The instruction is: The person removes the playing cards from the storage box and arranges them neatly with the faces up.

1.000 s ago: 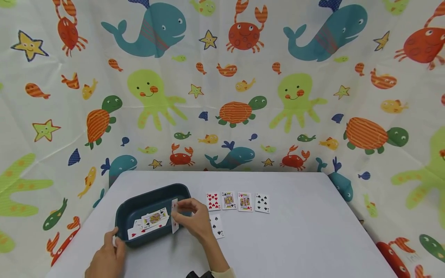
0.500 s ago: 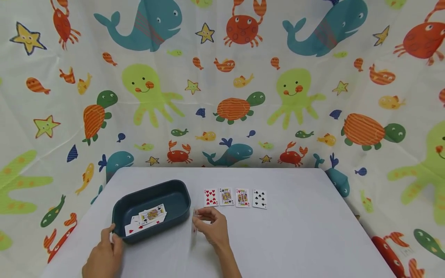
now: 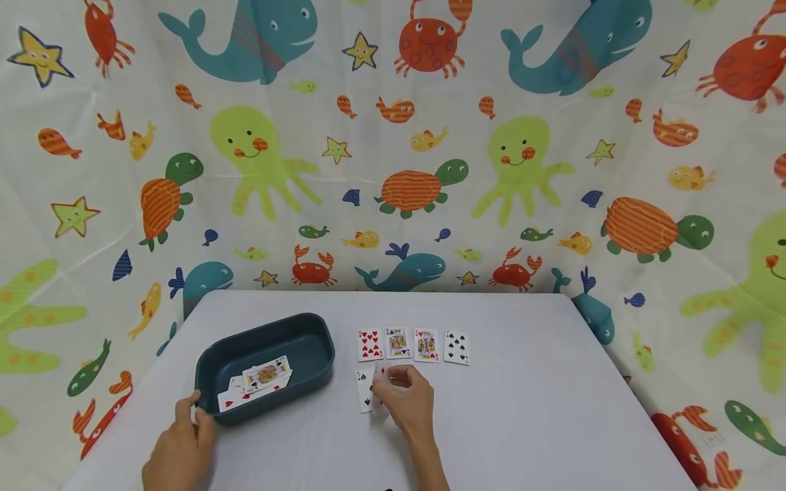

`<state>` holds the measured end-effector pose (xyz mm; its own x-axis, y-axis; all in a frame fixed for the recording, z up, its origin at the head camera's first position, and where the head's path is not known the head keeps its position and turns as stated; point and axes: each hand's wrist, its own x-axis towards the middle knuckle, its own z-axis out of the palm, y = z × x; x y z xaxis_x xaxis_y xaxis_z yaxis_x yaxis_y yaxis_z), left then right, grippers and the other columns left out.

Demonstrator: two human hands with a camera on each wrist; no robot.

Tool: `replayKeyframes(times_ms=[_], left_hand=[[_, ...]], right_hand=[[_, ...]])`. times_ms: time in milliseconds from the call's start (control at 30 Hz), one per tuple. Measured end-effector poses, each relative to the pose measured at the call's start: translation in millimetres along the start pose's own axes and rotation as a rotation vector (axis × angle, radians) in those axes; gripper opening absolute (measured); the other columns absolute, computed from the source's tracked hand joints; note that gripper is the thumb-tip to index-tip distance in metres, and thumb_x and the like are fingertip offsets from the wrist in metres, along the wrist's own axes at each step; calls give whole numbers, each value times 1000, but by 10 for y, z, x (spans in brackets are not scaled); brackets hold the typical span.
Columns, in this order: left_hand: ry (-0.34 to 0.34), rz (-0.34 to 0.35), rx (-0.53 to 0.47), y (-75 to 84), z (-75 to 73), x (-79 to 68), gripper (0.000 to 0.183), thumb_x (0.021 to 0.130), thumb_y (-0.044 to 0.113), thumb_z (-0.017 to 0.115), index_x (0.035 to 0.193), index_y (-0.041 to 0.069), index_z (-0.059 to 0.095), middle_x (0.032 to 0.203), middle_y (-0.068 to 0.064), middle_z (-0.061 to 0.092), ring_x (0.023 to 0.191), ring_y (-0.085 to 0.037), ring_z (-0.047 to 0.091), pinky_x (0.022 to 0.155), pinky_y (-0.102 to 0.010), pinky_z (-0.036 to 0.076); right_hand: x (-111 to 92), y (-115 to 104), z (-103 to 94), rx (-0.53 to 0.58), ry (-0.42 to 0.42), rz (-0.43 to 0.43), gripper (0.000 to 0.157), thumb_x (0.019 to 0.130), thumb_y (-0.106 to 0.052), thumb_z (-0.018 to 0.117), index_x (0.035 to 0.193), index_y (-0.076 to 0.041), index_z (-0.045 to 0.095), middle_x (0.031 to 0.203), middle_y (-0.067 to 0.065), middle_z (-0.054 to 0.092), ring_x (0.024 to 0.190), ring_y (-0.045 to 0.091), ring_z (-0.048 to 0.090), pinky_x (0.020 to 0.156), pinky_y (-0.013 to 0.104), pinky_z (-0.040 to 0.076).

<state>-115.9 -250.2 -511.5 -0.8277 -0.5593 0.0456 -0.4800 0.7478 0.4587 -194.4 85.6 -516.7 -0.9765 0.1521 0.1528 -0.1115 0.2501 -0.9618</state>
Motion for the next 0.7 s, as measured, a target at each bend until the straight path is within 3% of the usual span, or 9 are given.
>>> replayKeyframes(times_ms=[367, 700], left_hand=[[-14, -17, -13, 17, -18, -12, 45, 106, 25, 40, 145, 4, 34, 72, -11, 57, 68, -29, 54, 63, -53, 51], [-11, 0, -14, -6, -10, 6, 45, 106, 26, 40, 145, 5, 34, 76, -12, 61, 74, -33, 61, 73, -63, 54]], right_hand=[[119, 44, -129, -244, 64, 10, 32, 73, -26, 85, 97, -8, 74, 92, 6, 76, 84, 19, 73, 76, 37, 57], [247, 13, -189, -580, 52, -28, 38, 67, -35, 81, 94, -11, 70, 94, 2, 74, 79, 18, 65, 65, 37, 49]])
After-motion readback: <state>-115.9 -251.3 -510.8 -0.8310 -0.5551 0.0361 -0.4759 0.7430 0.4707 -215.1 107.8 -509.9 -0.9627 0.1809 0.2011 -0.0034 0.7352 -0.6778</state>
